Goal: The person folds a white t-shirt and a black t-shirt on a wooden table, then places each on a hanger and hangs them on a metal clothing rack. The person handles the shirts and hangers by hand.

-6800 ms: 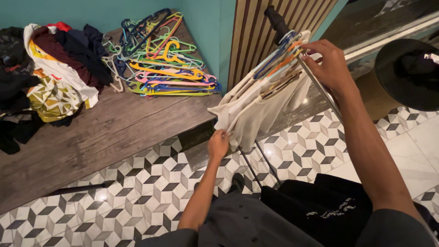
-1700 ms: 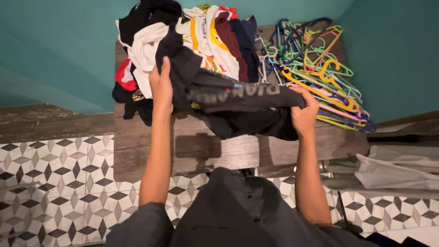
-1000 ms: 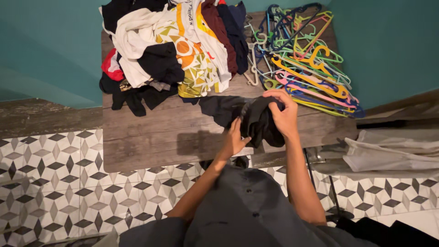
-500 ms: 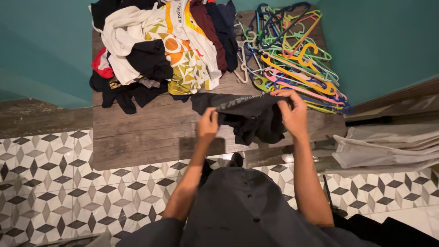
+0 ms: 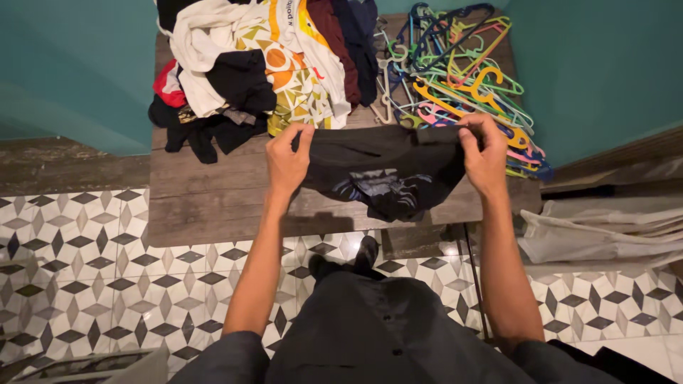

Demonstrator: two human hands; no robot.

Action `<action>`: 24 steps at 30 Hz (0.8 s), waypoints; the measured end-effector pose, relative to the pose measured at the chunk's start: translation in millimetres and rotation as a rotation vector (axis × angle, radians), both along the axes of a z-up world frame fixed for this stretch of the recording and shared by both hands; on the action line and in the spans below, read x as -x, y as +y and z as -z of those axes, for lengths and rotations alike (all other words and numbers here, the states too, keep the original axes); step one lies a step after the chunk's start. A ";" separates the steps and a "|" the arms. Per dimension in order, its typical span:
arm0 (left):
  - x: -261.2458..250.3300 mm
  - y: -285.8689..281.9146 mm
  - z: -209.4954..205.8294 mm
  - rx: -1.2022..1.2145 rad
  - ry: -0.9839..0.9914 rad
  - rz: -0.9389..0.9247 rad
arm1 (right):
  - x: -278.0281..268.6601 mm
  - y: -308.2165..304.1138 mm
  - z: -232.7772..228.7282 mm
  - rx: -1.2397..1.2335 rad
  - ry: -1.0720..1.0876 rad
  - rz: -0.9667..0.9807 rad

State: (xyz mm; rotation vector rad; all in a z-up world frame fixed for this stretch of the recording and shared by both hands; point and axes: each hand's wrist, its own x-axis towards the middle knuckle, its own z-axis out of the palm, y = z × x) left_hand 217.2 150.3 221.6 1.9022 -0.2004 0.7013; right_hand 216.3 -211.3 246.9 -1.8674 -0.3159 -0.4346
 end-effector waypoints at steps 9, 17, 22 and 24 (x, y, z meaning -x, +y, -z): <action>22.6 44.5 -22.9 -0.008 0.167 0.340 | 20.1 2.9 -5.5 0.129 -0.003 0.010; 77.9 76.9 1.3 -0.231 0.714 0.462 | 51.4 5.8 -3.0 -0.098 -0.062 0.122; 111.3 101.1 43.9 -0.182 0.435 0.376 | 84.1 10.6 6.8 -0.076 -0.068 0.113; 122.2 109.1 57.6 -0.113 0.378 0.341 | 97.3 12.0 14.3 -0.067 -0.011 0.128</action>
